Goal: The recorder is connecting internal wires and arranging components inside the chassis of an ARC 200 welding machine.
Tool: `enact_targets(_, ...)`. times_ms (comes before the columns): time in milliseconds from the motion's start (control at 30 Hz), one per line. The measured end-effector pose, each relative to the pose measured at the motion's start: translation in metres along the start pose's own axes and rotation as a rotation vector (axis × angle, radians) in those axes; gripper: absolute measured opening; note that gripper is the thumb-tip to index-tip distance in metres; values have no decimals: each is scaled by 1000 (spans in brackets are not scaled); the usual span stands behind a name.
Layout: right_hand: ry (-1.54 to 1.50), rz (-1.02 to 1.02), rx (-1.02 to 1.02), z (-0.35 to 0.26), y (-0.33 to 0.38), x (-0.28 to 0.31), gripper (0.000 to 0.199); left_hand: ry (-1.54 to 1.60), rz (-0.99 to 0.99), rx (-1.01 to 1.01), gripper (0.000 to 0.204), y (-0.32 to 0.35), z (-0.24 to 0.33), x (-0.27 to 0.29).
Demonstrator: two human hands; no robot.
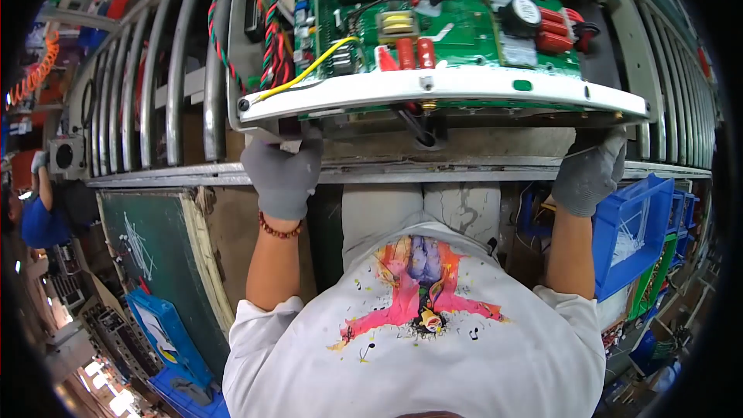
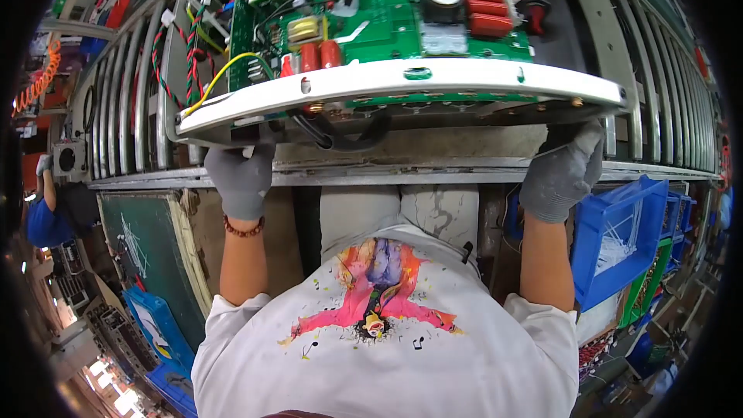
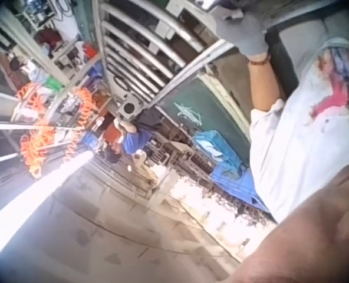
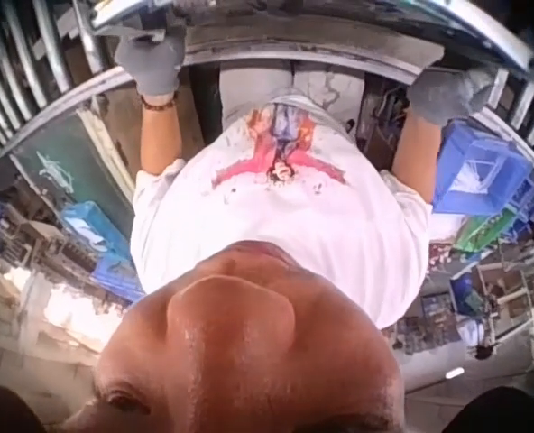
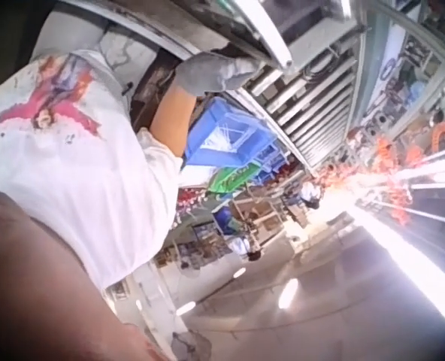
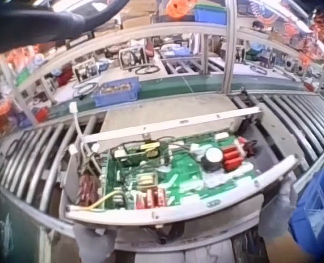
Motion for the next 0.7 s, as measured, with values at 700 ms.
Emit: enact_targets(700,-131,-253,674,-29,-3,34,62,652,269,-79,81,-42,34,66)
Point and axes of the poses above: each hand's wrist, its own y-axis away from the middle knuckle, its own x-axis out of the back of the hand, z = x × y, the point moved 3 cm from there along -y, towards the middle knuckle, and after that the axes turned 10 degrees about -x, right-handed, at the moved point
